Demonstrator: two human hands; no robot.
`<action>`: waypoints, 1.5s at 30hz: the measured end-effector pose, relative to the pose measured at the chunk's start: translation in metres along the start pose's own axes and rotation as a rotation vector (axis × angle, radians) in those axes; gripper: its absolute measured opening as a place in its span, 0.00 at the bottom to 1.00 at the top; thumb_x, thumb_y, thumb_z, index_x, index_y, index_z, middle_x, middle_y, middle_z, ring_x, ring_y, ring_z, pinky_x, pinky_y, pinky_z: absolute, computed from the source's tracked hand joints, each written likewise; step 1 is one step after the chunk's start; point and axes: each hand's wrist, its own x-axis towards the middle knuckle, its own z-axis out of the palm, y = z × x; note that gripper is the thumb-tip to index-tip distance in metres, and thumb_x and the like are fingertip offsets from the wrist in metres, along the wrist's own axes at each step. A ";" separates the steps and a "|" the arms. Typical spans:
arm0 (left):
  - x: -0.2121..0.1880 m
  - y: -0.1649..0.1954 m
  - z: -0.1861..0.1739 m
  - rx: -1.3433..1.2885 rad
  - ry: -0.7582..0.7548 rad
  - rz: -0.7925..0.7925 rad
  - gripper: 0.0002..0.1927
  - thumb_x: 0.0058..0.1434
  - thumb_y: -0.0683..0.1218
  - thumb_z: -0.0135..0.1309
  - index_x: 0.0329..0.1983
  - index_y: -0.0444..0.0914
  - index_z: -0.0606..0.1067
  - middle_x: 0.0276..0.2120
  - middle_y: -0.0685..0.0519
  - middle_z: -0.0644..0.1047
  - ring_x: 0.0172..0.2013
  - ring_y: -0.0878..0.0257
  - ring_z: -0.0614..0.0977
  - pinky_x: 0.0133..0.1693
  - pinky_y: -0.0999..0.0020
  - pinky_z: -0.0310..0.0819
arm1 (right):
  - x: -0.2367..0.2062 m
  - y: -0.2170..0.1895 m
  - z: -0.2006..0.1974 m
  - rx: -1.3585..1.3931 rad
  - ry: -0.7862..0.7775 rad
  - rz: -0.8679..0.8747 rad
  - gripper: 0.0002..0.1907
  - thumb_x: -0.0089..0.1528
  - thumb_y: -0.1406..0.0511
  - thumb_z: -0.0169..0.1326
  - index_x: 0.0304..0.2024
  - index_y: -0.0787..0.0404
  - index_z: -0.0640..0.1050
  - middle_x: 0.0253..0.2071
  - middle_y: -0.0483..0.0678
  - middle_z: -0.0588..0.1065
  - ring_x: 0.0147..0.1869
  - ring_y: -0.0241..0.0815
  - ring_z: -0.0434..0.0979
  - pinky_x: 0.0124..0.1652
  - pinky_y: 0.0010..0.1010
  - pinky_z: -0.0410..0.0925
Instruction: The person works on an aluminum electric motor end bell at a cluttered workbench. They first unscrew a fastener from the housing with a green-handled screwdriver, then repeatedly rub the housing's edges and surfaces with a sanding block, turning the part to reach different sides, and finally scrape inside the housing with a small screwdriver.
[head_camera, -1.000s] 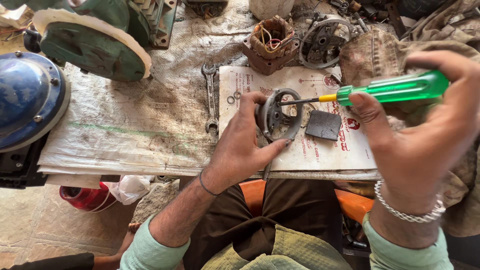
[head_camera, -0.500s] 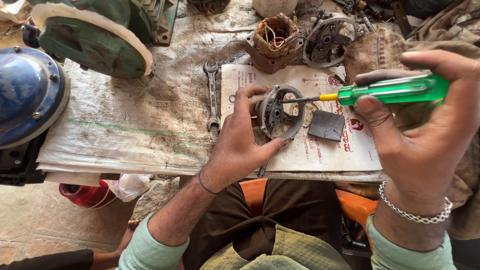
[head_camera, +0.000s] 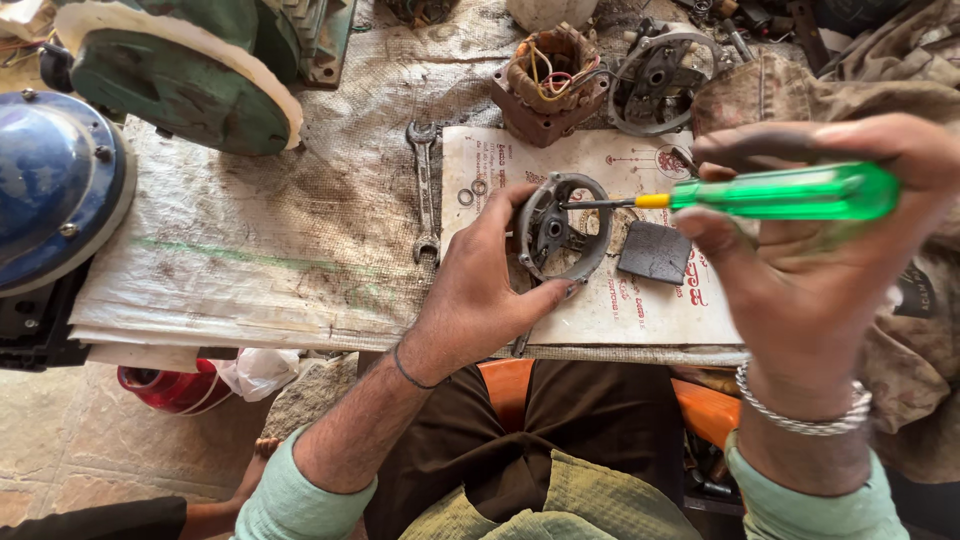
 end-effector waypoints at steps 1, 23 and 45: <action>0.000 0.000 0.000 0.006 0.000 0.003 0.39 0.53 0.42 0.69 0.64 0.31 0.62 0.52 0.43 0.79 0.56 0.56 0.83 0.59 0.65 0.79 | -0.001 0.000 0.002 -0.008 0.006 -0.011 0.28 0.72 0.79 0.58 0.65 0.60 0.58 0.52 0.55 0.74 0.58 0.46 0.81 0.57 0.30 0.74; -0.001 -0.002 0.002 0.043 0.026 0.025 0.39 0.52 0.43 0.69 0.63 0.31 0.63 0.50 0.44 0.80 0.53 0.55 0.85 0.56 0.63 0.79 | -0.001 -0.008 0.014 0.005 0.006 -0.045 0.28 0.77 0.80 0.54 0.66 0.53 0.54 0.56 0.56 0.73 0.59 0.47 0.81 0.56 0.30 0.75; -0.001 0.003 0.001 0.077 0.022 0.023 0.39 0.51 0.43 0.69 0.63 0.32 0.64 0.48 0.44 0.79 0.52 0.55 0.84 0.55 0.62 0.79 | -0.010 -0.008 0.012 -0.002 -0.006 -0.019 0.34 0.78 0.82 0.53 0.71 0.49 0.51 0.56 0.59 0.73 0.59 0.50 0.79 0.58 0.30 0.76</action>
